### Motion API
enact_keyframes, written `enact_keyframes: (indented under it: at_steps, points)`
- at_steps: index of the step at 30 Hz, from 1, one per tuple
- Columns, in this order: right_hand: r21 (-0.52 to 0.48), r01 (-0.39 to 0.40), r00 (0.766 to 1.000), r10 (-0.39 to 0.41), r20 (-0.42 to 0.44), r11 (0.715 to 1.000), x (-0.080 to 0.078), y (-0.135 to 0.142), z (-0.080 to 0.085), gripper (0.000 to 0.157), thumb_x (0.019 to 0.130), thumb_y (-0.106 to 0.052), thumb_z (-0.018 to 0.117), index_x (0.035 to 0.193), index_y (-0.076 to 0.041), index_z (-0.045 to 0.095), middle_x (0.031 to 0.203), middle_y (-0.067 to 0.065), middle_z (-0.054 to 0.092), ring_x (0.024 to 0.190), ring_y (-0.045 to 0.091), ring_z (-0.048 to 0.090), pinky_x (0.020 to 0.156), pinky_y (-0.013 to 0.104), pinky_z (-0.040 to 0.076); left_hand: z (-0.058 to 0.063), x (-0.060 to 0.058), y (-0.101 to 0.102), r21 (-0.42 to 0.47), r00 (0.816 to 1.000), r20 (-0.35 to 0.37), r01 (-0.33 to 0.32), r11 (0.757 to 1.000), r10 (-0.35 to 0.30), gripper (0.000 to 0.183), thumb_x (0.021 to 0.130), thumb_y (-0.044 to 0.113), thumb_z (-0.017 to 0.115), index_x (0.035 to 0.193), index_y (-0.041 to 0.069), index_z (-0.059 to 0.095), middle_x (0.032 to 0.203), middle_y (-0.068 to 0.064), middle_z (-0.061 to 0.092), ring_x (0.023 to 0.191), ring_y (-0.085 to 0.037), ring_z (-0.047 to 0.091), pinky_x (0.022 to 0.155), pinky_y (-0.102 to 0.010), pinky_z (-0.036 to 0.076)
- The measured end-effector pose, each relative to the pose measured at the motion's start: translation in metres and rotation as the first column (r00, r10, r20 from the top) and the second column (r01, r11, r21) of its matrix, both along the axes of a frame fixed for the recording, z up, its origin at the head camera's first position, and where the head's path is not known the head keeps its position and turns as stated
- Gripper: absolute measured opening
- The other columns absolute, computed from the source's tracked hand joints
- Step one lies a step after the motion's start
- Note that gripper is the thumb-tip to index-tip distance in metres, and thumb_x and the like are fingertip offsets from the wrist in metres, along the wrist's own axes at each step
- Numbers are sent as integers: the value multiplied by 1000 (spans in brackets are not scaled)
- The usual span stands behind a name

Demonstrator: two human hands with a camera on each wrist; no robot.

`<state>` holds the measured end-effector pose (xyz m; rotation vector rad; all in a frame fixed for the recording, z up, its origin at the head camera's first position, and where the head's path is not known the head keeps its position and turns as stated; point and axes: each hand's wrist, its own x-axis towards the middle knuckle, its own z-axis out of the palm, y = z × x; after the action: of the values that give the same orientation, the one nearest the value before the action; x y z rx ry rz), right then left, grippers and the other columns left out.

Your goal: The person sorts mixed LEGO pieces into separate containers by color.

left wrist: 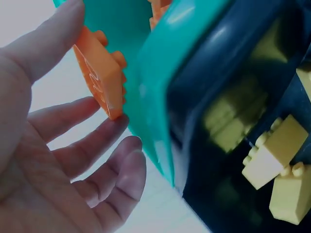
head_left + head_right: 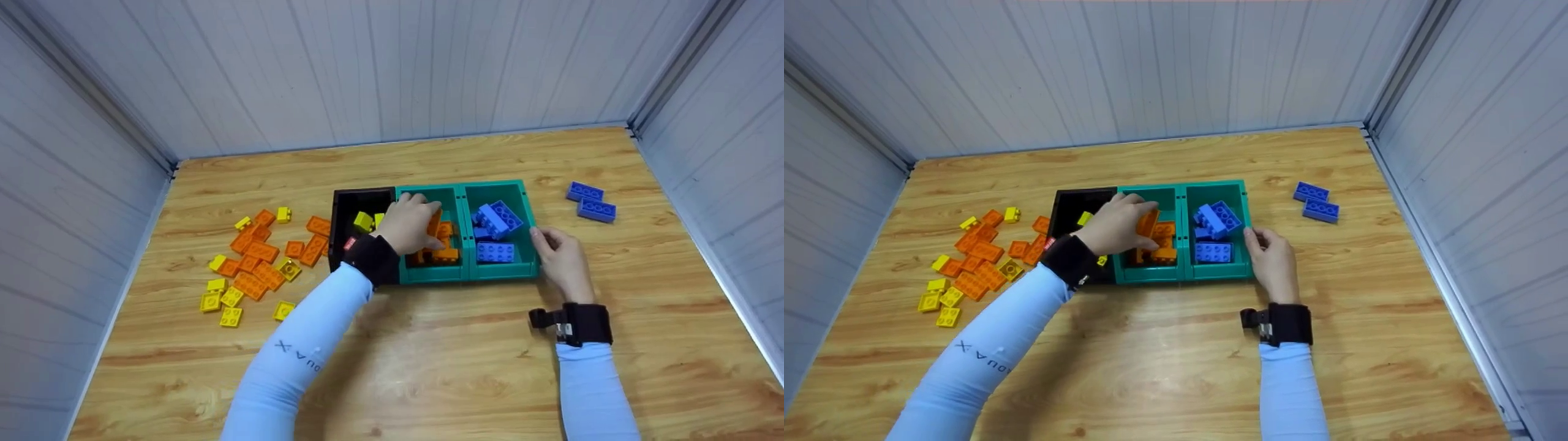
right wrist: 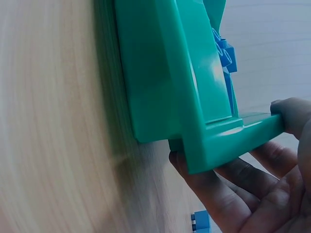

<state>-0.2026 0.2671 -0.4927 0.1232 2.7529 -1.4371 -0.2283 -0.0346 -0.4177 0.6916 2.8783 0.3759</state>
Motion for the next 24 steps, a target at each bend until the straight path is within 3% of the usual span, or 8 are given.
enact_keyframes:
  at_steps: [4,9,15,18,24]
  points:
    - [-16,-5,1000,5,14,1000,-1,-1,0,62,101,-53,45,130,-1,62,125,20,62,115,32,56,98,47,45,1,3,-12,25,999,4,-34,999,34,79,84,44,78,146,5,48,140,-18,50,125,-37,44,101,-51,42]
    - [-19,1,1000,0,29,1000,0,-1,0,62,101,-54,45,131,-2,62,127,20,61,117,33,56,100,48,44,6,10,-49,96,995,-9,-103,990,104,67,88,37,76,142,5,53,140,-18,51,128,-37,44,106,-51,37]
    - [-16,-10,999,10,35,1000,0,-1,0,62,101,-53,44,131,-2,61,127,20,61,117,33,56,100,49,44,8,30,-118,200,975,-22,-212,957,220,50,90,25,75,133,2,61,132,-21,57,120,-36,53,103,-48,42]
    - [0,-11,1000,11,22,1000,0,-1,1,62,101,-54,44,130,-2,62,124,19,62,113,32,57,97,49,46,4,44,-157,215,953,44,-302,929,300,48,92,21,73,134,1,59,134,-22,55,122,-38,51,102,-50,43]
    - [33,-4,1000,4,-24,999,0,0,-2,61,102,-53,43,125,-1,65,116,19,65,105,30,58,90,45,46,-21,65,-226,165,911,147,-406,899,385,49,94,14,69,136,-7,54,136,-29,53,125,-45,48,101,-57,41]
